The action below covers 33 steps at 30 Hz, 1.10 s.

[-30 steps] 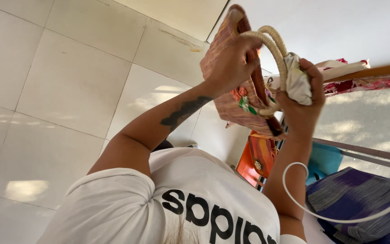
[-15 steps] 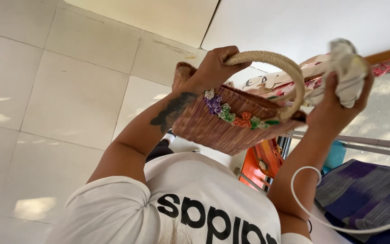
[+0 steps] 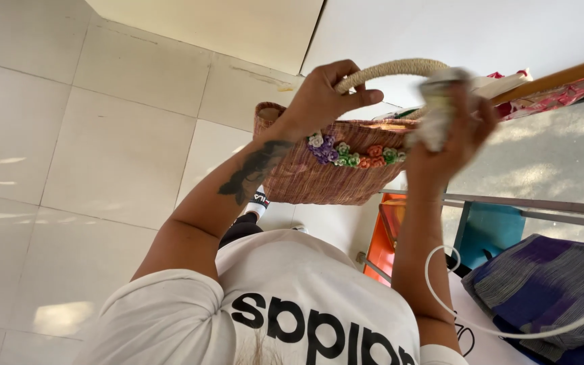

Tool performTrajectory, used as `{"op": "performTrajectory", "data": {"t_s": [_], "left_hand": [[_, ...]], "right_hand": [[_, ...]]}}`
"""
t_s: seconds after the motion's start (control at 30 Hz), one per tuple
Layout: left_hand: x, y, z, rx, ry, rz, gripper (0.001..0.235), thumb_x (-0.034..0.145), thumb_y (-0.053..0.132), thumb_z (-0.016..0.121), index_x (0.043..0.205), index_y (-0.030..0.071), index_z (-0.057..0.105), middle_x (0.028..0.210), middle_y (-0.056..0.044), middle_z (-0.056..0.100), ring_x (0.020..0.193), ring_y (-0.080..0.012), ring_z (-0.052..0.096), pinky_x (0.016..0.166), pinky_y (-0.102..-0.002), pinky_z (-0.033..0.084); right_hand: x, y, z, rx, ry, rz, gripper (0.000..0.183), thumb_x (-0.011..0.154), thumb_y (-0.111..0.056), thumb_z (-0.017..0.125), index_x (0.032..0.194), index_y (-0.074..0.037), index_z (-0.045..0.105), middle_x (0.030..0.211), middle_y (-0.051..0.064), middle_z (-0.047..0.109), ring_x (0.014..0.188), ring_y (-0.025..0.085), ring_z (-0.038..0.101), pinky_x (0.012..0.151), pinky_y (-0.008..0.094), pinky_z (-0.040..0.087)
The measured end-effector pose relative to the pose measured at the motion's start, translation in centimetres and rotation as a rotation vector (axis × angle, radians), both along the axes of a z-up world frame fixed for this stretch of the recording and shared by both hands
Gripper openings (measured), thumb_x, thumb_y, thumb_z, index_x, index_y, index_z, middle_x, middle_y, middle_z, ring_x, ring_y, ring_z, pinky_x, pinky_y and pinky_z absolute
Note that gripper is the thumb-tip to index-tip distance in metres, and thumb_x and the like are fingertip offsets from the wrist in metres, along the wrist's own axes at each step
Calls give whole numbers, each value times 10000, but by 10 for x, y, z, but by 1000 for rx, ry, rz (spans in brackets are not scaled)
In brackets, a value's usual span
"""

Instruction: Wiping down and cleaning several handcrafted woven bags with a cloth.

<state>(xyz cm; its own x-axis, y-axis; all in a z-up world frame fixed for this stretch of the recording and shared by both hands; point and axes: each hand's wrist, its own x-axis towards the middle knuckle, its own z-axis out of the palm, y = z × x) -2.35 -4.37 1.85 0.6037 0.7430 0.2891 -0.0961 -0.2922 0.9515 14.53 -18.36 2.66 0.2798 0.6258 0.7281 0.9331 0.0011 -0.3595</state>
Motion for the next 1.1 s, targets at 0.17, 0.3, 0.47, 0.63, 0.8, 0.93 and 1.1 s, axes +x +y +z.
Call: {"op": "performTrajectory", "data": {"t_s": [0.17, 0.3, 0.47, 0.63, 0.8, 0.93, 1.1], "left_hand": [[-12, 2, 19, -99, -32, -13, 479, 950, 504, 599, 986, 50, 748, 602, 54, 474, 478, -39, 360, 442, -222, 287], [-2, 1, 22, -112, -17, -3, 503, 943, 531, 580, 1030, 66, 751, 600, 63, 471, 468, -34, 354, 441, -216, 280], [3, 5, 20, -77, -56, 34, 495, 947, 536, 575, 953, 72, 750, 588, 64, 456, 462, -44, 330, 459, -228, 278], [3, 3, 24, -160, -75, 32, 545, 917, 562, 581, 963, 46, 751, 559, 66, 450, 428, -38, 341, 408, -221, 292], [7, 8, 20, -152, -68, 29, 575, 905, 599, 570, 960, 58, 757, 558, 69, 456, 431, -36, 346, 414, -218, 292], [2, 10, 19, -214, -96, 21, 579, 897, 589, 582, 1009, 51, 764, 540, 68, 446, 390, -39, 342, 374, -223, 306], [10, 19, 14, -241, -144, 17, 666, 868, 635, 584, 1077, 30, 768, 556, 45, 473, 374, -44, 337, 353, -230, 329]], "right_hand": [[15, -13, -12, 101, -7, -138, 618, 879, 214, 563, 1410, -96, 502, 1178, 63, 588, 1057, 216, 508, 939, 346, 533], [-44, -18, -26, -70, 275, 284, 484, 872, 213, 631, 1268, -64, 606, 1190, 122, 540, 992, 268, 550, 754, 354, 510], [-19, -21, -43, -411, 226, 161, 534, 825, 71, 783, 1285, -185, 690, 1391, 191, 449, 1201, 409, 528, 958, 466, 623], [-17, -22, -29, -385, 178, 11, 654, 805, 184, 674, 1382, -112, 588, 1337, 171, 439, 1156, 369, 541, 941, 418, 580], [-25, -18, -36, -515, 296, 368, 744, 765, 162, 673, 1383, -248, 609, 1420, 200, 479, 1147, 438, 607, 938, 450, 638], [-8, -16, -22, -269, 202, 133, 543, 852, 156, 700, 1325, -107, 651, 1211, 130, 553, 1011, 270, 570, 818, 361, 558], [-56, -24, -40, -294, 325, 260, 764, 753, 169, 699, 1402, -223, 597, 1445, 144, 382, 1322, 376, 435, 1056, 484, 556]]}}
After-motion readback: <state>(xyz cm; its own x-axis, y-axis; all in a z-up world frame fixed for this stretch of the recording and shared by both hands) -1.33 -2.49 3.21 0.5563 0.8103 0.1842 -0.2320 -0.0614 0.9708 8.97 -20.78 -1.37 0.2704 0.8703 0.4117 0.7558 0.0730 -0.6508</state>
